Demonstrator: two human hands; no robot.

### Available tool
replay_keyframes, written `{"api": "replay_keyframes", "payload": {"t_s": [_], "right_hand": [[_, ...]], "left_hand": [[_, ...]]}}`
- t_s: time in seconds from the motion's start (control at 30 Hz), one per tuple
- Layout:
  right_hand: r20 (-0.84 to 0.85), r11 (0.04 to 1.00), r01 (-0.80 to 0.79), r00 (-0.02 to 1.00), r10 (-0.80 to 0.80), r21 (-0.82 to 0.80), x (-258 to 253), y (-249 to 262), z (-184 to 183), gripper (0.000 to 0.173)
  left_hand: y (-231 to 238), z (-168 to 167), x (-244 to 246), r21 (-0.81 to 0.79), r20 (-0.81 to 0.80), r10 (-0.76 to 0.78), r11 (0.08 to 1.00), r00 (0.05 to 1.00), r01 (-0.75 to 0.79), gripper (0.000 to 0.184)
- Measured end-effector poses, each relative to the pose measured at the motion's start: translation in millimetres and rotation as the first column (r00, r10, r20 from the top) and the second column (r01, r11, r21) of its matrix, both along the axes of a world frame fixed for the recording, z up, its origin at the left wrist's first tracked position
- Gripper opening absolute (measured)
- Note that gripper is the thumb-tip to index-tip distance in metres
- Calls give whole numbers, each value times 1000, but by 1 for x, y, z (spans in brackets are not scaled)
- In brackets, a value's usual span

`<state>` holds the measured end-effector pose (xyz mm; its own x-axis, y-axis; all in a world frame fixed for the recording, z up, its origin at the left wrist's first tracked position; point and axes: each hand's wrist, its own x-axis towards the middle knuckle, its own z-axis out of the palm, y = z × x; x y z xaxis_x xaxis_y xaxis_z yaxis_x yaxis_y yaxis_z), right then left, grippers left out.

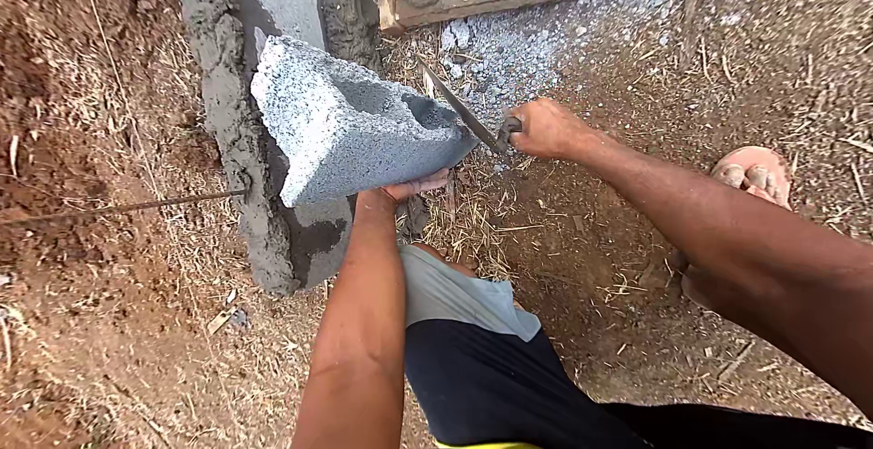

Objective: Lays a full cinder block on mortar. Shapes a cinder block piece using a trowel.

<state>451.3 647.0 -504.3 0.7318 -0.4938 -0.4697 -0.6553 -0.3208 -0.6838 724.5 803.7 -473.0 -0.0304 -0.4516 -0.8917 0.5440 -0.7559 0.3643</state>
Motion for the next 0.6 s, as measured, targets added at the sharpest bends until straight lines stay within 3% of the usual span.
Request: {"api": "replay_keyframes", "payload": {"t_s": [0.17,0.37,0.6], "right_hand": [[83,998,26,996,-22,-52,9,-3,32,15],[-30,1000,27,999,-27,-9,5,2,0,18],[79,997,70,995,-67,-38,14,-1,30,17]], "left_hand": [[-1,2,-1,24,12,-3,1000,1000,2,55],[1,2,0,2,0,12,1000,1000,-12,56],[-1,2,0,16,-22,30,999,999,-30,59]]}}
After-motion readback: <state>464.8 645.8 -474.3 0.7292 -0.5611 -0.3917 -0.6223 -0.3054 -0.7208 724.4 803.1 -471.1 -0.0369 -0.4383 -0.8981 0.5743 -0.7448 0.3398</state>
